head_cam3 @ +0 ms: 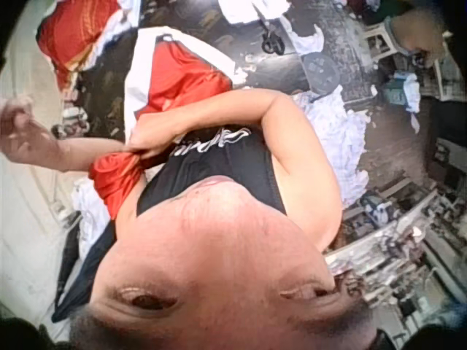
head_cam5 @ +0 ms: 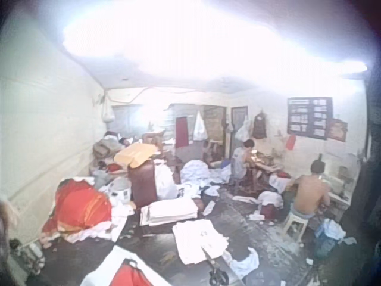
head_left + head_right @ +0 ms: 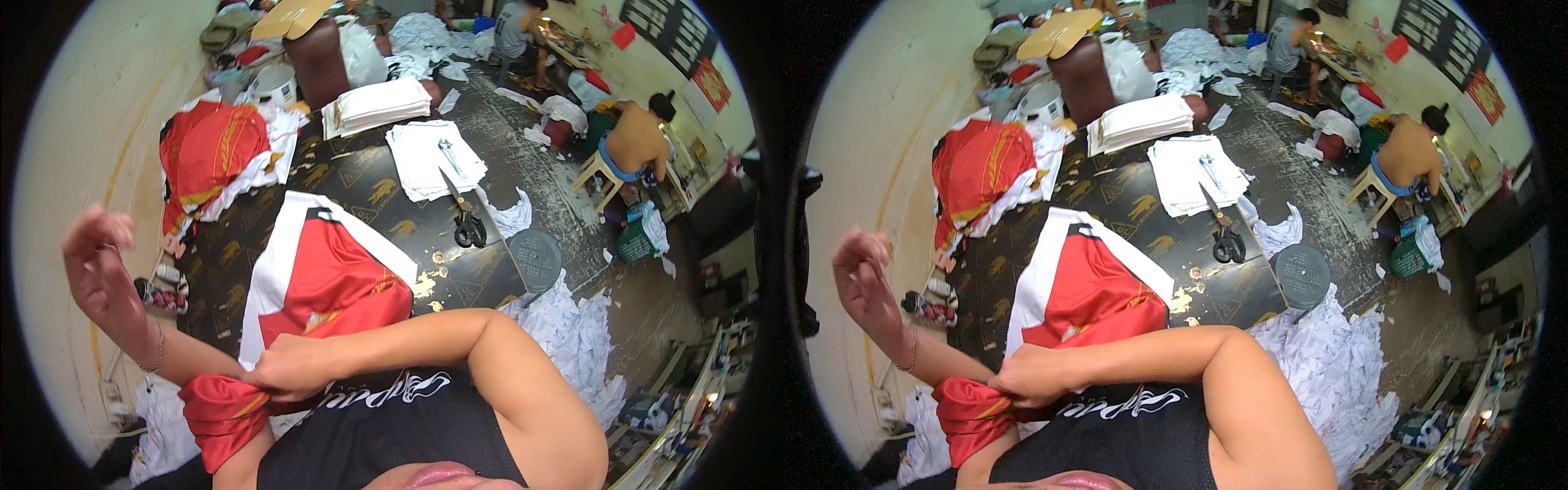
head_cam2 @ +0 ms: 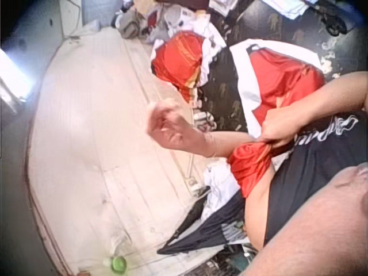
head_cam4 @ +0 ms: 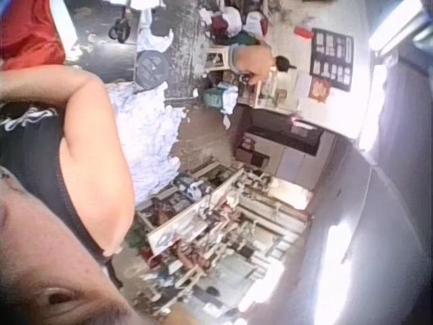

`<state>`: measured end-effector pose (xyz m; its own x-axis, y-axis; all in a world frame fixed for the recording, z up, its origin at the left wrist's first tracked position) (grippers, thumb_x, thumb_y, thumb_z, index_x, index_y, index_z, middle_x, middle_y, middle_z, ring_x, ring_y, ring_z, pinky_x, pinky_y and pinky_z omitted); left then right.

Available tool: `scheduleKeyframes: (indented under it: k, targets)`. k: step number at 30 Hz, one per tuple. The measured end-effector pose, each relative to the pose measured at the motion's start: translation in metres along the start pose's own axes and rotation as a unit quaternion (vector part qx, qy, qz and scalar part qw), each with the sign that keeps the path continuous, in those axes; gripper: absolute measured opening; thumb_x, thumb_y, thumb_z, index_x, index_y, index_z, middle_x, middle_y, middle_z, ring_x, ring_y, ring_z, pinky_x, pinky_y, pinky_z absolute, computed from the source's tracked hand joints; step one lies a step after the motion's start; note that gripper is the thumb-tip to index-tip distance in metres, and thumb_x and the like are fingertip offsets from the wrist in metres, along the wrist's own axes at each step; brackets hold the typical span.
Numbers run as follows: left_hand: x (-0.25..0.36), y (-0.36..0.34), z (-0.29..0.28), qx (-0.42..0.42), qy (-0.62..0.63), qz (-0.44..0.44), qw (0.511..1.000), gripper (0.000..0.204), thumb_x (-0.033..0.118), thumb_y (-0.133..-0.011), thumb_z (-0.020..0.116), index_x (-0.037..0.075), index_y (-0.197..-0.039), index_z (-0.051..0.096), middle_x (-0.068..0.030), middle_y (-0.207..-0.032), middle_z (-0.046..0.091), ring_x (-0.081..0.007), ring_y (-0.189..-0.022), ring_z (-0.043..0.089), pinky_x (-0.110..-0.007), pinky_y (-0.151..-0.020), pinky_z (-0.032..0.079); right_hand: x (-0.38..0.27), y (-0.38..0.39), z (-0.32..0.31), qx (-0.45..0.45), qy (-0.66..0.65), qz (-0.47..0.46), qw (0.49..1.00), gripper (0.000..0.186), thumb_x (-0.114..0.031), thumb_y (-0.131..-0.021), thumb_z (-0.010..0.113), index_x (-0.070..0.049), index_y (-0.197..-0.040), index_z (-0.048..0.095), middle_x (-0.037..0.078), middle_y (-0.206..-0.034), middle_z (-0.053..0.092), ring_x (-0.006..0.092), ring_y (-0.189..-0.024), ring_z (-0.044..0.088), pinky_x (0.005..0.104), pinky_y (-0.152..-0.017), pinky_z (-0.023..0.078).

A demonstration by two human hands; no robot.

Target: The person repeatedly lays out a red and white jersey on a table, places a white paper pattern on top, and uses shears to cut the fabric along the pattern edges. The person then removes the pattern and sets the cut fabric aside, repeating the process with additional jerseys.

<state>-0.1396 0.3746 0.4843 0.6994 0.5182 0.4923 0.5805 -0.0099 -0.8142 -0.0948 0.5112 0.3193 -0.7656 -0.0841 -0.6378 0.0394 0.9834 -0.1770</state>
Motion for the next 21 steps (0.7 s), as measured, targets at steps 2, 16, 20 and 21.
scheduleKeyframes:
  k: [2, 16, 20, 21]
  targets:
    - [-0.008, 0.004, 0.019, -0.235, 0.142, 0.008, 0.961, 0.137, 0.085, -0.057, 0.086, -0.006, -0.148, 0.038, -0.0064, -0.107, 0.054, -0.0160, -0.088, 0.055, -0.032, -0.080, 0.048, 0.010, 0.013, -0.067, 0.136, -0.128, -0.005, 0.982, 0.023, -0.022, -0.092, 0.067, -0.001, -0.101, 0.068, 0.020, -0.086, 0.071, 0.0370, -0.082, 0.072, 0.0481, -0.073, 0.055]
    - [0.067, -0.029, -0.050, -0.136, -0.073, 0.183, 0.971, 0.084, 0.055, -0.081, 0.069, 0.001, -0.140, 0.046, -0.0090, -0.114, 0.060, -0.0209, -0.095, 0.060, -0.038, -0.087, 0.050, 0.093, 0.078, -0.108, -0.056, 0.175, 0.280, 0.942, 0.057, -0.033, -0.075, 0.087, 0.002, -0.118, 0.072, 0.025, -0.112, 0.073, 0.0373, -0.102, 0.073, 0.0482, -0.083, 0.061]
    - [0.048, -0.037, -0.037, 0.106, -0.124, 0.203, 0.966, 0.068, 0.047, -0.088, 0.064, 0.003, -0.138, 0.049, -0.0098, -0.116, 0.061, -0.0223, -0.098, 0.061, -0.039, -0.089, 0.050, 0.128, 0.087, -0.097, -0.050, 0.248, 0.362, 0.897, 0.019, -0.018, -0.088, 0.071, -0.006, -0.102, 0.079, 0.018, -0.102, 0.078, 0.0307, -0.094, 0.078, 0.0438, -0.075, 0.061]
    - [0.034, -0.035, -0.011, 0.109, -0.128, 0.192, 0.967, 0.065, 0.044, -0.089, 0.063, 0.003, -0.137, 0.049, -0.0100, -0.116, 0.061, -0.0227, -0.098, 0.062, -0.040, -0.090, 0.050, 0.125, 0.089, -0.099, -0.045, 0.229, 0.349, 0.908, 0.021, -0.018, -0.090, 0.070, -0.003, -0.103, 0.076, 0.018, -0.098, 0.077, 0.0325, -0.091, 0.077, 0.0427, -0.075, 0.060]
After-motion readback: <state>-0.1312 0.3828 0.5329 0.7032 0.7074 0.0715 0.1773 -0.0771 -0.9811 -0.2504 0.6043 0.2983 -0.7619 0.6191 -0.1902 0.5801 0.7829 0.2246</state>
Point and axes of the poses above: each hand's wrist, its own y-axis away from the middle knuckle, its own z-axis out of the palm, x = y × z, the point moved 7 cm from there along -y, towards the middle knuckle
